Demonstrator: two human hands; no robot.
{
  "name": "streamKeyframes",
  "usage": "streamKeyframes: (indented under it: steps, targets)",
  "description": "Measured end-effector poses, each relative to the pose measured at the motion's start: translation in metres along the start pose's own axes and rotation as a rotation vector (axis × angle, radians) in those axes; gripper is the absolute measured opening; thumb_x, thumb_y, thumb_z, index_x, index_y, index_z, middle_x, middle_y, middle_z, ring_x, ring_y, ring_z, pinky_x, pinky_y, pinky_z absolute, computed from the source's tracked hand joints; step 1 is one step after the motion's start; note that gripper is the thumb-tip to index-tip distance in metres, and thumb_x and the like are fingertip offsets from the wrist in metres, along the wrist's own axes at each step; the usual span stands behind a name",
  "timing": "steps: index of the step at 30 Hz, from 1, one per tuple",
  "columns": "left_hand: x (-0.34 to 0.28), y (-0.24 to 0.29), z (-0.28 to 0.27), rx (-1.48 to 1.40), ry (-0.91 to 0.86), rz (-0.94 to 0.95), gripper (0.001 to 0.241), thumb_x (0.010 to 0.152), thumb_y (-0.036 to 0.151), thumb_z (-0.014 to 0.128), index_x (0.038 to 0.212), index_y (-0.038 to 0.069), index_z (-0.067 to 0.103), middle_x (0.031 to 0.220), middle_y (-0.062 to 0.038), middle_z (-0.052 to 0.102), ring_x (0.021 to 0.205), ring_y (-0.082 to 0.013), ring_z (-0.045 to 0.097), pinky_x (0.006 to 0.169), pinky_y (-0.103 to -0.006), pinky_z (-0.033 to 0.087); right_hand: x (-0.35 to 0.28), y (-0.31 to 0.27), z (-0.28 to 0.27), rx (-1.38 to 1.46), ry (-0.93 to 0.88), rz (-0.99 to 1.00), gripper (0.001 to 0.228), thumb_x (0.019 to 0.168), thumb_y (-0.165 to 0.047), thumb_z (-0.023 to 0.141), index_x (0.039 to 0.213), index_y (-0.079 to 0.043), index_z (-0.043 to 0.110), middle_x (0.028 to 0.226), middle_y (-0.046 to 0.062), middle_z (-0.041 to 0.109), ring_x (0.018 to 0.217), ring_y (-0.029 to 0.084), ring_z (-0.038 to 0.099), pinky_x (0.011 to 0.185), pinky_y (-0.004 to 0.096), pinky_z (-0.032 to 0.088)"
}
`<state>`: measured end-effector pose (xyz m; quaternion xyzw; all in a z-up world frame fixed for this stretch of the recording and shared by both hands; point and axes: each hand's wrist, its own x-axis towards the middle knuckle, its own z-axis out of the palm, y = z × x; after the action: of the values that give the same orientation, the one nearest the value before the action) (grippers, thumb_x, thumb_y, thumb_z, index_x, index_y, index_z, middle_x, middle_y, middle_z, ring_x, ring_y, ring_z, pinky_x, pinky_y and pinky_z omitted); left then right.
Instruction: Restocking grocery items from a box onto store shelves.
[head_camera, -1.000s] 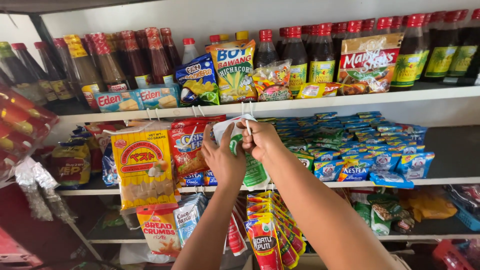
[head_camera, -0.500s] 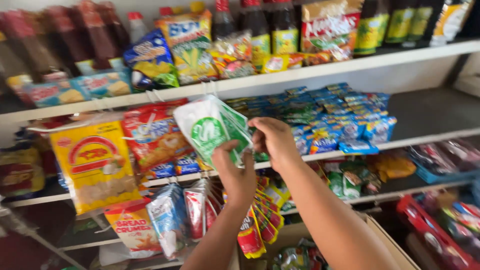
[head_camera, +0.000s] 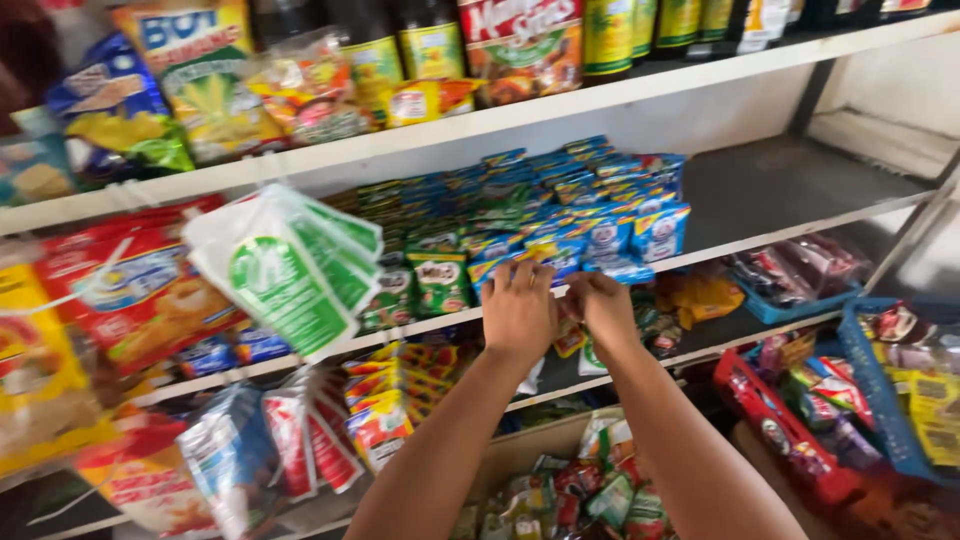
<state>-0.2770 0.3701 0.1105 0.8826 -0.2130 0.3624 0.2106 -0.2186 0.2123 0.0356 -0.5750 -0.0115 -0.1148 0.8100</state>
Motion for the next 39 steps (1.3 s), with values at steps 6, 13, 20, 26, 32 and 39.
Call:
streamKeyframes:
  steps: [6,13,20,26,32,39]
  targets:
    - [0.042,-0.006,0.072,0.351,0.102,-0.006,0.039,0.082,0.018,0.061,0.121,0.017,0.066,0.129,-0.004,0.063,0.132,-0.0309,0.046,0.100,-0.0556,0.037,0.008,-0.022,-0.035,-0.486,-0.118,-0.098,0.022,0.096,-0.019,0.066,0.091,0.001,0.075,0.073,0.008,0.070,0.067,0.018,0.066,0.062,0.031,0.051]
    - [0.049,-0.004,0.089,0.465,-0.118,-0.125,0.028,0.091,0.015,0.059,0.117,0.017,0.066,0.119,-0.006,0.062,0.126,-0.0302,0.048,0.102,-0.0554,0.031,0.010,-0.046,-0.065,-1.038,-0.130,-0.572,0.009,0.086,-0.011,0.067,0.089,-0.008,0.075,0.090,0.014,0.071,0.082,0.036,0.069,0.073,0.045,0.055]
    - [0.056,0.016,0.062,0.324,0.074,-0.134,0.020,0.083,0.009,0.067,0.101,0.015,0.070,0.111,-0.004,0.066,0.120,-0.0307,0.051,0.097,-0.0584,0.030,0.040,-0.049,-0.080,-1.206,-0.191,-0.870,0.036,0.085,-0.011,0.070,0.121,-0.008,0.065,0.118,0.012,0.064,0.104,0.035,0.064,0.082,0.049,0.053]
    - [0.060,0.031,0.022,0.167,0.199,-0.088,0.018,0.087,0.010,0.071,0.104,0.015,0.071,0.107,-0.005,0.068,0.108,-0.0296,0.060,0.094,-0.0575,0.032,0.048,-0.055,-0.086,-1.231,-0.334,-0.556,0.044,0.090,-0.010,0.063,0.134,-0.011,0.060,0.136,0.011,0.060,0.094,0.032,0.068,0.082,0.046,0.055]
    - [0.054,0.056,0.008,-0.022,0.011,-0.072,0.019,0.089,0.009,0.066,0.105,0.016,0.071,0.100,-0.008,0.067,0.090,-0.0339,0.068,0.074,-0.0506,0.052,0.037,-0.057,-0.102,-0.975,-0.349,-0.541,0.047,0.085,-0.007,0.065,0.132,-0.006,0.062,0.131,0.016,0.063,0.107,0.039,0.065,0.088,0.045,0.053]
    - [0.041,0.062,0.053,-0.135,-0.154,-0.082,0.018,0.089,0.012,0.065,0.105,0.015,0.070,0.096,-0.012,0.066,0.084,-0.0370,0.069,0.067,-0.0493,0.056,0.048,-0.019,-0.138,-0.516,-0.544,-0.413,0.047,0.081,0.001,0.061,0.128,0.002,0.061,0.112,0.014,0.065,0.105,0.022,0.063,0.091,0.036,0.053]
